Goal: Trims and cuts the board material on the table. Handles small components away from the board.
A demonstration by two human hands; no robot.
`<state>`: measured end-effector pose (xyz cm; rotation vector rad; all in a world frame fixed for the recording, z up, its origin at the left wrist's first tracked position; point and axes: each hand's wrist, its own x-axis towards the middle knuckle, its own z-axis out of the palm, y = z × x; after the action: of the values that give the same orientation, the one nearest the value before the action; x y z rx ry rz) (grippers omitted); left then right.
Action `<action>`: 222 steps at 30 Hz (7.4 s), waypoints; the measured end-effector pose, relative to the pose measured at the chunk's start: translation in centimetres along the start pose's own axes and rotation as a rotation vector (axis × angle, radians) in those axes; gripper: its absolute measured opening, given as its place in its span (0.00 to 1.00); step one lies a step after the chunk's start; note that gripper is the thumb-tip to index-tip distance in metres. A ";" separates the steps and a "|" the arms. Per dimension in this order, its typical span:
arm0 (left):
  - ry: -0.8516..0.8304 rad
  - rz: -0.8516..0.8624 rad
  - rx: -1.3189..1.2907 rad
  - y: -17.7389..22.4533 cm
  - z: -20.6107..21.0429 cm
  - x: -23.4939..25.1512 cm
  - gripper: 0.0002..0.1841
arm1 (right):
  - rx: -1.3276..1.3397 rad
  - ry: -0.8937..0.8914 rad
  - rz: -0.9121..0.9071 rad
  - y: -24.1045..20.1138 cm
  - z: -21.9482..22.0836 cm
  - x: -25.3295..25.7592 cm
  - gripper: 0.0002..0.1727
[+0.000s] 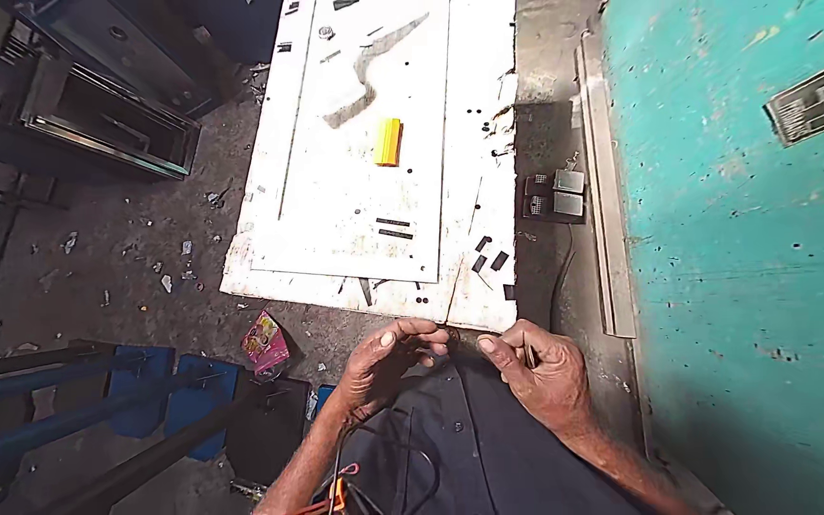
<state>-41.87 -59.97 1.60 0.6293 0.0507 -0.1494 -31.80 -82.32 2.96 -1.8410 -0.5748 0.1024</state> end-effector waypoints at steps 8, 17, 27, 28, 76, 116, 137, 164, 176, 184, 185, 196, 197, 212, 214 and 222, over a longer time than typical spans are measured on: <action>0.141 0.130 0.609 0.8 -2.1 0.4 0.11 | 0.405 -0.120 0.365 2.4 0.8 -0.5 0.30; 0.327 0.172 1.319 0.7 -9.0 0.8 0.14 | 0.396 -0.067 0.744 5.4 2.1 -2.2 0.14; 0.113 0.188 1.658 -0.8 -11.8 2.5 0.09 | -0.050 -0.304 0.791 8.1 0.9 -0.1 0.16; 0.122 0.188 1.668 -1.3 -11.7 2.3 0.08 | -0.051 -0.327 0.766 8.4 0.8 0.1 0.16; 0.388 0.433 1.563 -3.1 -14.6 4.1 0.12 | 0.082 -0.183 0.614 12.9 4.9 5.9 0.11; 0.304 0.329 1.648 -3.0 -15.5 4.2 0.08 | 0.090 -0.149 0.541 13.1 6.0 5.7 0.11; 0.132 0.221 1.644 -0.5 -15.1 5.6 0.11 | -0.058 -0.172 0.519 12.7 6.1 6.2 0.12; 0.029 0.063 1.976 -2.8 -12.1 10.0 0.23 | -0.064 -0.247 0.501 14.4 5.9 6.6 0.13; 0.020 0.046 1.992 -2.7 -12.0 10.2 0.23 | -0.054 -0.250 0.518 14.3 5.9 6.8 0.12; 0.013 0.031 2.017 -2.7 -11.8 10.3 0.23 | -0.042 -0.255 0.524 14.4 5.8 6.8 0.12; 0.011 0.030 2.019 -2.7 -11.8 10.3 0.23 | -0.041 -0.254 0.526 14.4 5.8 6.8 0.12; -0.005 -0.004 2.017 -2.6 -11.6 10.4 0.23 | -0.035 -0.254 0.523 14.4 5.9 6.8 0.13; -0.003 0.005 2.015 -2.6 -11.7 10.4 0.23 | -0.033 -0.251 0.524 14.4 5.9 6.7 0.13; 0.016 0.047 1.987 -2.7 -12.0 10.3 0.22 | -0.020 -0.238 0.528 14.4 5.8 6.8 0.12; 0.017 0.037 1.989 -2.7 -11.9 10.4 0.23 | -0.029 -0.241 0.527 14.4 5.8 6.8 0.12; 0.014 0.021 1.974 -2.5 -11.8 10.6 0.22 | -0.022 -0.272 0.520 14.4 5.7 6.9 0.12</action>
<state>-31.76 -56.33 -10.31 2.5984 -0.1208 -0.1380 -22.91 -77.68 -10.73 -1.9743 -0.2669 0.7037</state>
